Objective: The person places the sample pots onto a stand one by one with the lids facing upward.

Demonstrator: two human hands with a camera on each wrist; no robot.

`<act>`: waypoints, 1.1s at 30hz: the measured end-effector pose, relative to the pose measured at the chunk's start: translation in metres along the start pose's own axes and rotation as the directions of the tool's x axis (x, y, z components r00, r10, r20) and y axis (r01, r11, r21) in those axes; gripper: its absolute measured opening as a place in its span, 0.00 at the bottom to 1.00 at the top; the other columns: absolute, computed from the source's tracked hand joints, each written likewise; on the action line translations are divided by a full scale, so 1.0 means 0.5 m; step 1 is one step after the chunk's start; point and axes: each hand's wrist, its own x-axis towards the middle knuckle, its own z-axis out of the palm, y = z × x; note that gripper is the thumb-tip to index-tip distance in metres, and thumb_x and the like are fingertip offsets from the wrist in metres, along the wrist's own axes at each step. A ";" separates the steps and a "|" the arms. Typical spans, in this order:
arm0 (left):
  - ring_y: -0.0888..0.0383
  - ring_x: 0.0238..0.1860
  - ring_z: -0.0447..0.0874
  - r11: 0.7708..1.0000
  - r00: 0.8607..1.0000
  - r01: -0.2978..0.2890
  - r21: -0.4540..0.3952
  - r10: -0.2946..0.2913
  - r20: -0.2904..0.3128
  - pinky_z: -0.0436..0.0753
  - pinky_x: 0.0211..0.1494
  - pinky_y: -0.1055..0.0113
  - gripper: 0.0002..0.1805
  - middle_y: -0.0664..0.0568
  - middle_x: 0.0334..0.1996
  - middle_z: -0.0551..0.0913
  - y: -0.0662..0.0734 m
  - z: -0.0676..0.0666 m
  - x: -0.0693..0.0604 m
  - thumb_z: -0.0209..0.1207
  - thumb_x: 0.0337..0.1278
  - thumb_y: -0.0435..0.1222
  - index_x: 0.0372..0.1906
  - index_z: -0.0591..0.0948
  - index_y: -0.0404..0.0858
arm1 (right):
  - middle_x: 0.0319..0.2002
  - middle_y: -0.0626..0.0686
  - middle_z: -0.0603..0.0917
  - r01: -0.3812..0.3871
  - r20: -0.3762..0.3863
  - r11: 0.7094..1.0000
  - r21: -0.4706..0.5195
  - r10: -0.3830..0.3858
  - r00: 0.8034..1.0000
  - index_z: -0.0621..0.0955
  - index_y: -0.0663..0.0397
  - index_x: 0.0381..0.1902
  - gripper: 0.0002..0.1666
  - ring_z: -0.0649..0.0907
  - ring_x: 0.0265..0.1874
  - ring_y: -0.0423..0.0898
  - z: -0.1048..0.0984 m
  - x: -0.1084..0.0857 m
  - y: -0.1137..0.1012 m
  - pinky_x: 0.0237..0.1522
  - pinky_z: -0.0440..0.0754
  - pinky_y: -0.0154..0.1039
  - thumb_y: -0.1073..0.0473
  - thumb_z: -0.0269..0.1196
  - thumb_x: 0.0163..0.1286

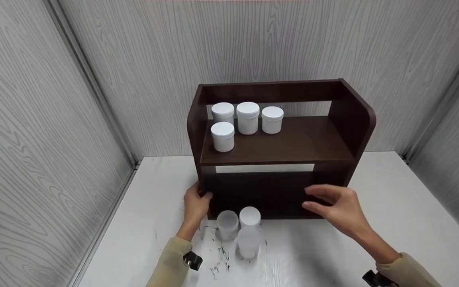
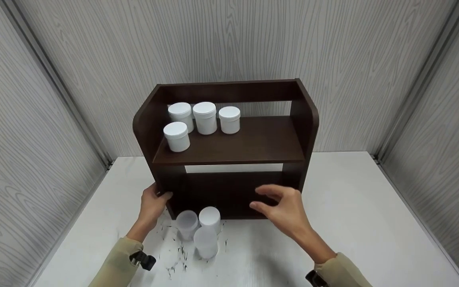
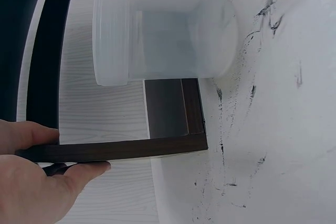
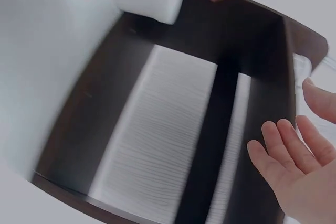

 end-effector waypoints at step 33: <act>0.37 0.69 0.74 0.999 1.000 -0.026 -0.022 0.027 0.012 0.72 0.72 0.45 0.31 0.30 0.65 0.78 -0.002 0.000 0.000 0.56 0.66 0.24 0.74 0.69 0.23 | 0.44 0.58 0.91 -0.114 0.295 0.993 0.025 0.102 0.950 0.90 0.57 0.46 0.18 0.90 0.47 0.51 0.135 -0.132 0.117 0.55 0.86 0.46 0.58 0.81 0.59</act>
